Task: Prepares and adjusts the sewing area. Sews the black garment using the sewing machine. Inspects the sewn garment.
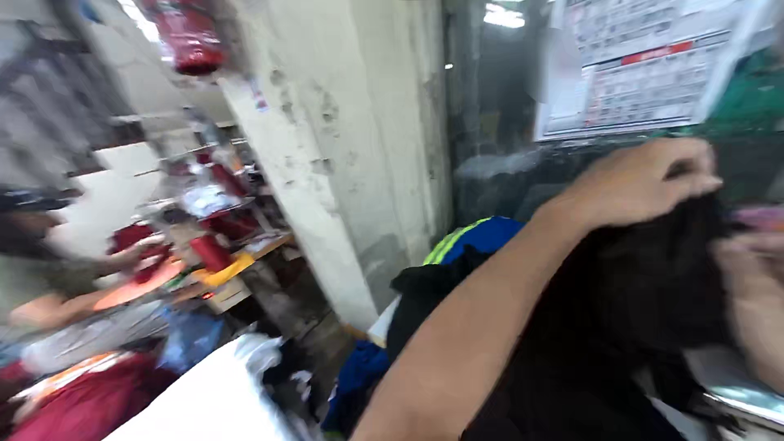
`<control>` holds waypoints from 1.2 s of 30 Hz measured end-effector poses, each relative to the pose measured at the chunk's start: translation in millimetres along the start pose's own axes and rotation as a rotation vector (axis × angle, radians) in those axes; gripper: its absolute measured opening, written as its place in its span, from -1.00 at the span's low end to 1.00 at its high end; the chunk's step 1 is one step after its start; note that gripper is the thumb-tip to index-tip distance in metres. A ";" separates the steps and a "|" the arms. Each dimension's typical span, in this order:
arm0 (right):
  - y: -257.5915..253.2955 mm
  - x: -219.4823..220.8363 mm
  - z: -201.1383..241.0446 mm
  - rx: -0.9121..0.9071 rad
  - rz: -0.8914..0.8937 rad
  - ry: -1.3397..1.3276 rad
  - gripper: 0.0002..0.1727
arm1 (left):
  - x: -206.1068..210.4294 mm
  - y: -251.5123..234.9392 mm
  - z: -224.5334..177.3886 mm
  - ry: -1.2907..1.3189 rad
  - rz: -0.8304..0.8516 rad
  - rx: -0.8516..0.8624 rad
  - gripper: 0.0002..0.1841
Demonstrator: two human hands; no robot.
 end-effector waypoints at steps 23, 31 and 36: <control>144.4 -60.8 -156.5 0.554 -0.439 -0.308 -0.76 | 242.1 18.0 33.1 -0.107 0.368 -0.228 -0.56; 135.4 -51.8 -155.2 0.446 -0.606 -0.265 -0.82 | 243.8 8.0 39.8 -0.367 0.202 -0.101 -0.48; 136.4 -51.9 -154.5 0.443 -0.590 -0.313 -0.83 | 238.7 4.2 50.3 -0.152 0.340 -0.164 -0.53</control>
Point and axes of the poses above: each hand's wrist, its own y-axis away from the middle knuckle, its own x-axis out of the palm, z = x × y, the point moved 8 cm from there along -y, towards the middle knuckle, and after that the axes turned 2 degrees about z, right-handed, at the moved point
